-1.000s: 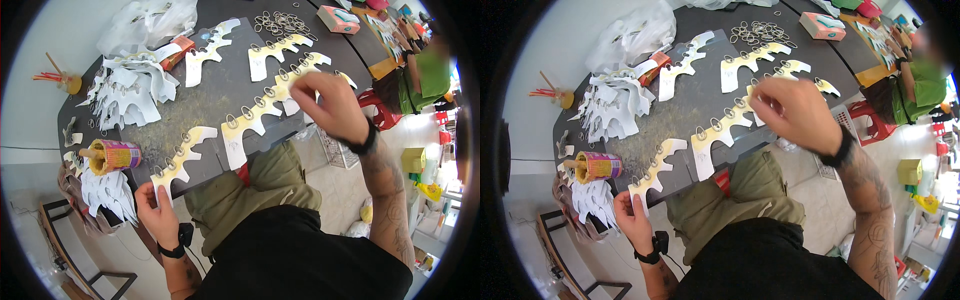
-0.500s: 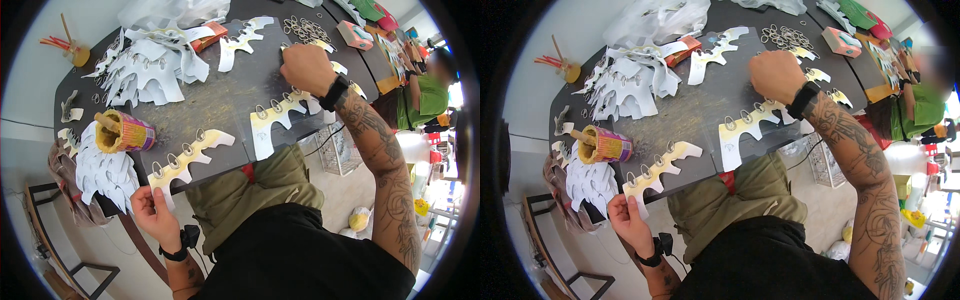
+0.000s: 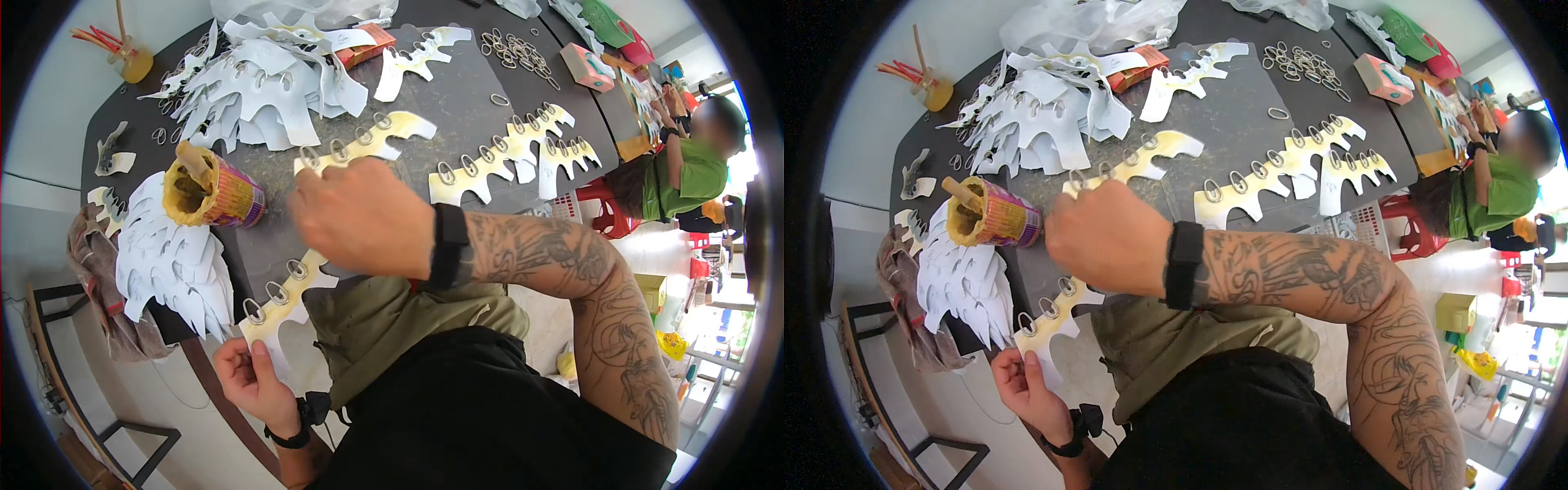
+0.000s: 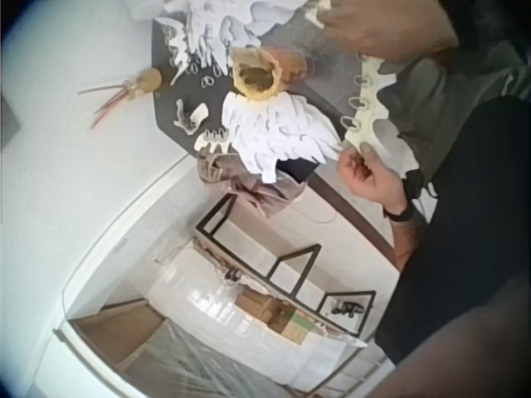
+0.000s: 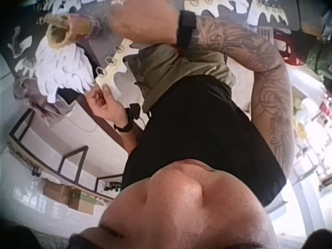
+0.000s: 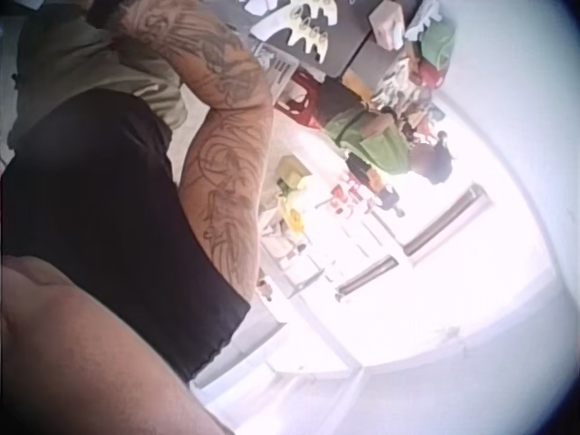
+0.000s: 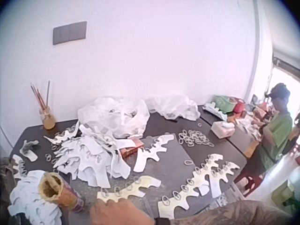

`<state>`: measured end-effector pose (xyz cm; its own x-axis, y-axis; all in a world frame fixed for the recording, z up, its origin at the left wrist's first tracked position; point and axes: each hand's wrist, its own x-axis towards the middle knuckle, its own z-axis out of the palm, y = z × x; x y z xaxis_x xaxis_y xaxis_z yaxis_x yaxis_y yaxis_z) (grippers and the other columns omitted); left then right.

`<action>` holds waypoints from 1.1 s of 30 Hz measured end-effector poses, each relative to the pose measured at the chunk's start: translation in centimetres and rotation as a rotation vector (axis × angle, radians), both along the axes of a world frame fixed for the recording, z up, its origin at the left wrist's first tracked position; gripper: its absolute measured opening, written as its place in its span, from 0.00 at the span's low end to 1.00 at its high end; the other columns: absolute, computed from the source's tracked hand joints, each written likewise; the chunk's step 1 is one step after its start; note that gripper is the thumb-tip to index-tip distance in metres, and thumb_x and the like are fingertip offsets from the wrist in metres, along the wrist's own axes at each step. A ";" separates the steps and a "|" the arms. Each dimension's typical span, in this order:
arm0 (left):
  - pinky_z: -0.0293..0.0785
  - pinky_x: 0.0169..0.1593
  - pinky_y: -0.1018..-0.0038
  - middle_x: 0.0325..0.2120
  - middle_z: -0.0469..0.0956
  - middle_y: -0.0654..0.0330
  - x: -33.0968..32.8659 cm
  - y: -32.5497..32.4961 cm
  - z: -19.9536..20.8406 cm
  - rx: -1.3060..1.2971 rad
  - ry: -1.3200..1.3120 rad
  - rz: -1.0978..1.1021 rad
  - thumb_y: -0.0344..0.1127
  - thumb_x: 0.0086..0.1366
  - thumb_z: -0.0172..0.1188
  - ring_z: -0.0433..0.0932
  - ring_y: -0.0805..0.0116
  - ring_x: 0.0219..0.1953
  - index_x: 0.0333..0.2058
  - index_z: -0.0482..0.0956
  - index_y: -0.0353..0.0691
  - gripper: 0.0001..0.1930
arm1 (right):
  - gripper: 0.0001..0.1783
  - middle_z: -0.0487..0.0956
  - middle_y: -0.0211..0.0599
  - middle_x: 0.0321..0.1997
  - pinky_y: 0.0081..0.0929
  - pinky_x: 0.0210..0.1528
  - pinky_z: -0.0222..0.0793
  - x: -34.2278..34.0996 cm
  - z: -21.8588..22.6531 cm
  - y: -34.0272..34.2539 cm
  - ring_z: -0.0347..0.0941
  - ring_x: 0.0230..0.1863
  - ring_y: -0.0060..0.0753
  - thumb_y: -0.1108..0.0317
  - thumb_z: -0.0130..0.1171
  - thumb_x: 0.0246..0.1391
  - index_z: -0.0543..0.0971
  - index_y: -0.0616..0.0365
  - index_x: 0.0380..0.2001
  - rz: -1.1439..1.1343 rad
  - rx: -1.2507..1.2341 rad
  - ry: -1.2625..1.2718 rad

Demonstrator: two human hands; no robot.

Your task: Attaching metal rings and assembling white leather shoe components.

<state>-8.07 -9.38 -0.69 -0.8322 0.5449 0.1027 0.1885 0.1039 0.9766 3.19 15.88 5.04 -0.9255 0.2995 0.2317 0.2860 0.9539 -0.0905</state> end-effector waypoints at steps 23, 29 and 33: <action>0.70 0.50 0.78 0.39 0.79 0.62 -0.8 -2.5 1.2 -0.031 0.035 -0.074 0.26 0.74 0.60 0.74 0.76 0.41 0.44 0.75 0.35 0.05 | 0.20 0.81 0.45 0.31 0.51 0.38 0.77 8.3 -1.4 1.6 0.81 0.35 0.55 0.52 0.60 0.64 0.82 0.59 0.30 -0.033 -0.324 0.135; 0.70 0.49 0.79 0.39 0.79 0.62 -0.9 -2.8 0.2 -0.035 -0.011 -0.057 0.25 0.74 0.59 0.74 0.77 0.41 0.44 0.75 0.34 0.04 | 0.10 0.84 0.45 0.37 0.48 0.45 0.76 20.2 2.5 12.7 0.82 0.42 0.53 0.62 0.58 0.62 0.84 0.55 0.38 -0.318 -0.188 -0.158; 0.70 0.50 0.79 0.39 0.79 0.62 -0.8 -2.1 0.2 -0.060 -0.022 -0.072 0.25 0.74 0.59 0.74 0.77 0.41 0.43 0.75 0.34 0.03 | 0.08 0.83 0.39 0.42 0.37 0.45 0.77 26.6 4.1 17.8 0.81 0.42 0.41 0.72 0.62 0.60 0.82 0.61 0.41 -0.410 -0.264 -0.266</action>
